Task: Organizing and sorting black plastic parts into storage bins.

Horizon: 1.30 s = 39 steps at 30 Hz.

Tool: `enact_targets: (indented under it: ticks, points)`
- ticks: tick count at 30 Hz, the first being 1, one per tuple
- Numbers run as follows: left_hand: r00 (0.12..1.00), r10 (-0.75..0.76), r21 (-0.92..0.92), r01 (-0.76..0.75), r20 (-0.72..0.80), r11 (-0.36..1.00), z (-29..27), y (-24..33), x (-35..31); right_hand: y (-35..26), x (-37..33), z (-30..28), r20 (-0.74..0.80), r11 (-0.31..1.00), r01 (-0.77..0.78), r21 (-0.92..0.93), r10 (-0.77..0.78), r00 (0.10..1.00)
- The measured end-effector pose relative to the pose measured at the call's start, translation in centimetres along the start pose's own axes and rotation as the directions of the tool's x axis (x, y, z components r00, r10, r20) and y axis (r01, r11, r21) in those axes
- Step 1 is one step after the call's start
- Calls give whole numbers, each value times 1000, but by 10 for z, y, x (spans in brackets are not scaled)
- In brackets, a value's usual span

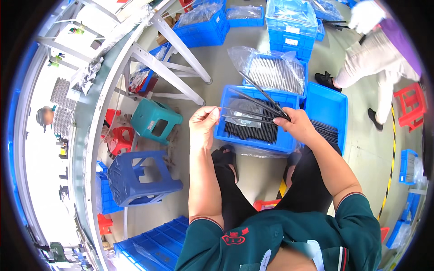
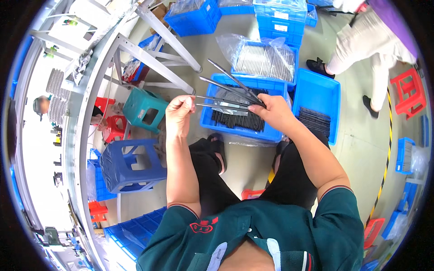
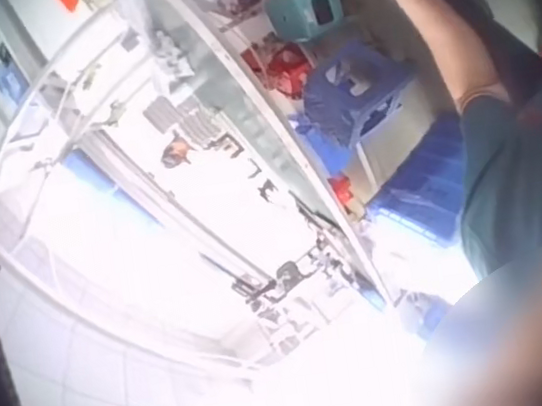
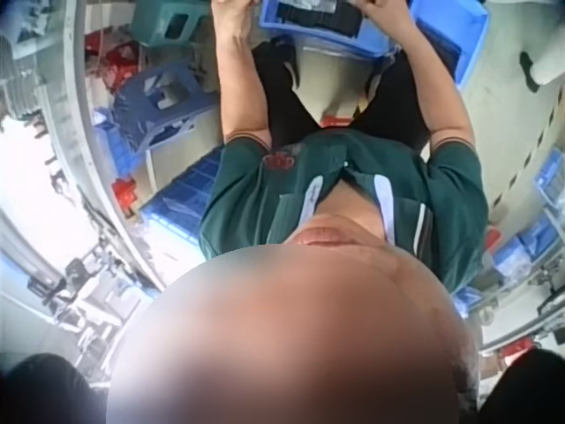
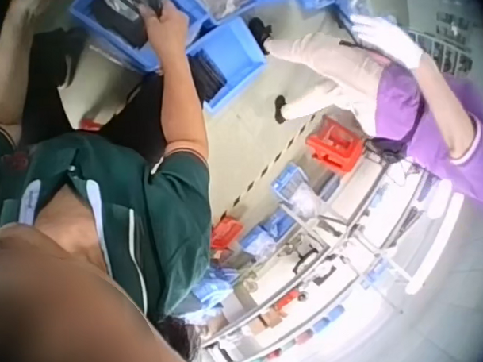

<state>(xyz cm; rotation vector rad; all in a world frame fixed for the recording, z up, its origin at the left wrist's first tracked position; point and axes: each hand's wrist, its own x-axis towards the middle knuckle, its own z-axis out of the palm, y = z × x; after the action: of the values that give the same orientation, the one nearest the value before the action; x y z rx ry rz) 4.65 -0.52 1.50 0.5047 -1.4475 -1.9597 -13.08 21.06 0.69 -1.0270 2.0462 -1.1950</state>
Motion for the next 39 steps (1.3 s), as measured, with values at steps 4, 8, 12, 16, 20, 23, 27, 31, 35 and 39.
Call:
enact_targets:
  ticks: [4, 8, 12, 16, 20, 23, 27, 31, 35, 39]
  points:
    - [999, 40, -34, -40, -2, 999, 1, -6, -1, 4, 1, 3, -36, 983, 69, -170, -76, 996]
    - [1000, 6, -24, -6, -11, 1000, -5, -6, -7, 1, 1, 8, 11, 961, 142, -236, -144, 990]
    - [998, -59, -89, 61, 31, 994, -4, -6, -8, -7, -8, 1, 32, 974, 82, -213, -77, 997]
    - [998, -27, -54, 30, 48, 998, -8, -9, -8, -15, -11, -1, 44, 972, 66, -225, -57, 997]
    - [998, -42, -231, 53, 53, 971, -3, -10, -12, -12, -7, 7, 24, 972, 104, -212, -102, 995]
    - [973, -97, -431, 181, 210, 884, -3, -15, -7, -8, -5, 5, -6, 968, 148, -203, -153, 988]
    - [971, -189, -436, 233, 144, 869, 2, -5, -15, -9, -9, 5, -21, 984, 115, -136, -119, 993]
    - [948, -195, -460, 294, 251, 837, -7, -7, -16, -4, -8, 11, -8, 975, 152, -164, -155, 988]
    - [967, -199, -340, 242, 157, 909, -8, -11, -16, 0, -7, 9, -51, 935, 231, -270, -254, 966]
    - [993, -115, -158, 115, 8, 981, 2, -7, -13, -2, -2, 10, -26, 981, 128, -146, -133, 991]
